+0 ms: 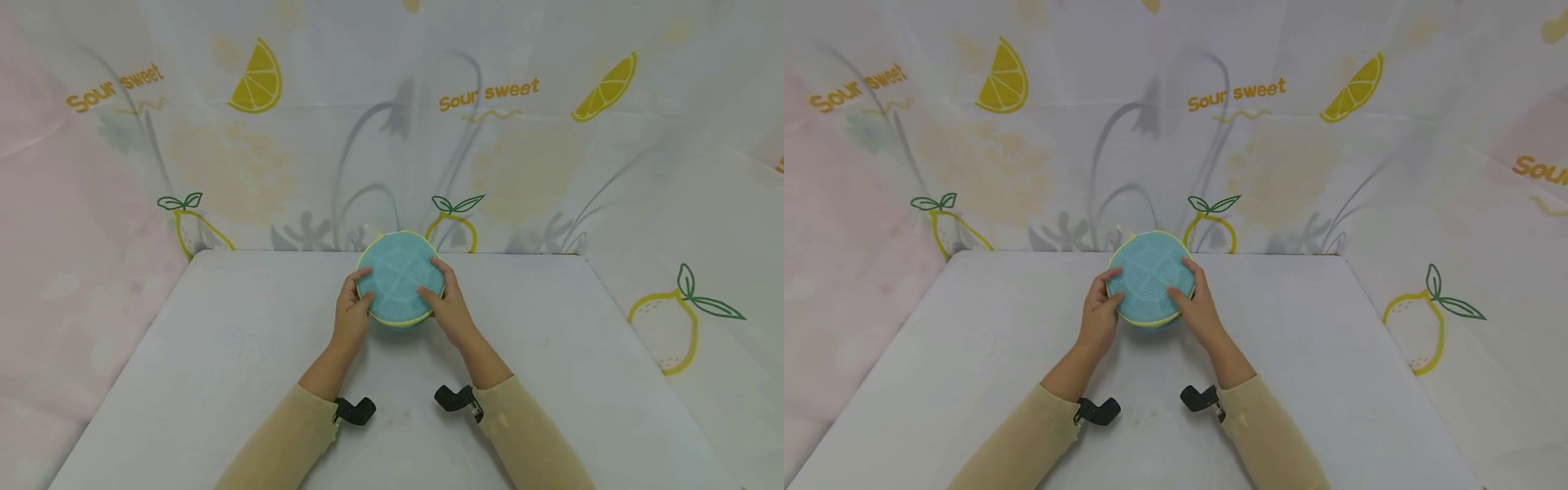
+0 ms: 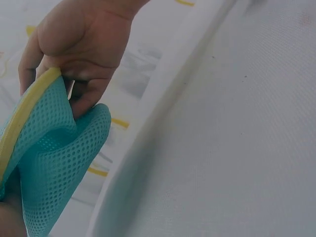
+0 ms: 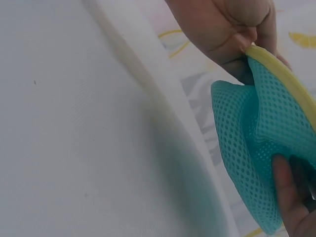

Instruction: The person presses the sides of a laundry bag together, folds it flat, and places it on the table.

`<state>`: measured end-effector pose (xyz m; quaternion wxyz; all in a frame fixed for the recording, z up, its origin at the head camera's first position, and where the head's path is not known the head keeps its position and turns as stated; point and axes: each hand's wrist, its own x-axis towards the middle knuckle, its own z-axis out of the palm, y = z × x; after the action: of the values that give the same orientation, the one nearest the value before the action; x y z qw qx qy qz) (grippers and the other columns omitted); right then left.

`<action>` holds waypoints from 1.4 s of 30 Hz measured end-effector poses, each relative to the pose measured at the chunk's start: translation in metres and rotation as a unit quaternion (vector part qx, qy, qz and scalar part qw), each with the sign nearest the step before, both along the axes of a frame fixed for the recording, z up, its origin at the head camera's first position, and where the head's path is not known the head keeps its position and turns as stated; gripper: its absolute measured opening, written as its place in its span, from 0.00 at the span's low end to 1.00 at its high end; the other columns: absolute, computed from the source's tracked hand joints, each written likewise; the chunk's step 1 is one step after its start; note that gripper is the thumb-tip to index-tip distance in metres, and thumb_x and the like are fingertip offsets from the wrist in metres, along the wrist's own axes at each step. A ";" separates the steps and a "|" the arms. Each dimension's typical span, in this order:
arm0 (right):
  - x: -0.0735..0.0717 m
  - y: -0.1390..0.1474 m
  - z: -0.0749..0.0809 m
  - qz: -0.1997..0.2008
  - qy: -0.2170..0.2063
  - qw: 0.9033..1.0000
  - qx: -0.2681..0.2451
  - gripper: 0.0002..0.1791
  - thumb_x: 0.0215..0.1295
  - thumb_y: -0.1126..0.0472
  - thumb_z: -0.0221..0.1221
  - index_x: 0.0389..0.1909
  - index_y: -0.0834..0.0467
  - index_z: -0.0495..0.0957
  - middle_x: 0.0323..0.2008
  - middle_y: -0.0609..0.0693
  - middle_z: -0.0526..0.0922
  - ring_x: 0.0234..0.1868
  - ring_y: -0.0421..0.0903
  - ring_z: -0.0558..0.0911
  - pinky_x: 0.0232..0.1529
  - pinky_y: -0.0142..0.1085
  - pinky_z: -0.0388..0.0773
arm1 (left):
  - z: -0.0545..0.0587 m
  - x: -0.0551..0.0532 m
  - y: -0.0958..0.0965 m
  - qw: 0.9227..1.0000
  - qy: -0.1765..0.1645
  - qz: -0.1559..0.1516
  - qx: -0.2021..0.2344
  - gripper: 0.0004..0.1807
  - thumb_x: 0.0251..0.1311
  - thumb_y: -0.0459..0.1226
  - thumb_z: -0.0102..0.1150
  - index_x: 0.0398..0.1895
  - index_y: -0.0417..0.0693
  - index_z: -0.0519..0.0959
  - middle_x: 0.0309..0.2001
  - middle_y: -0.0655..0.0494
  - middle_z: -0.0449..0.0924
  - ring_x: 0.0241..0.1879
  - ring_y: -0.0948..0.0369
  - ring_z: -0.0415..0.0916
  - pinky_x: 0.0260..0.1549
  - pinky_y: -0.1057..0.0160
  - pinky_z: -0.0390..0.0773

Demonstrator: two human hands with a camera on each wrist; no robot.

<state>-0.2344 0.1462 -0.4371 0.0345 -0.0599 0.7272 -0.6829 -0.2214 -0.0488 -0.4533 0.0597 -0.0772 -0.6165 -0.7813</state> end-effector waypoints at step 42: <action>-0.003 0.008 -0.004 0.005 0.054 0.998 0.028 0.32 0.73 0.63 0.56 0.73 0.54 0.55 0.78 0.56 0.49 0.77 0.56 0.52 0.74 0.52 0.51 | 0.032 0.018 -0.001 0.990 -0.022 -0.036 -0.132 0.39 0.66 0.32 0.62 0.78 0.46 0.55 0.78 0.43 0.48 0.77 0.46 0.46 0.73 0.45 0.50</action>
<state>-0.2378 0.1545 -0.4413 -0.0003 -0.0993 0.7466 -0.6578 -0.2039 -0.0497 -0.4216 0.0073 -0.0890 -0.7120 -0.6965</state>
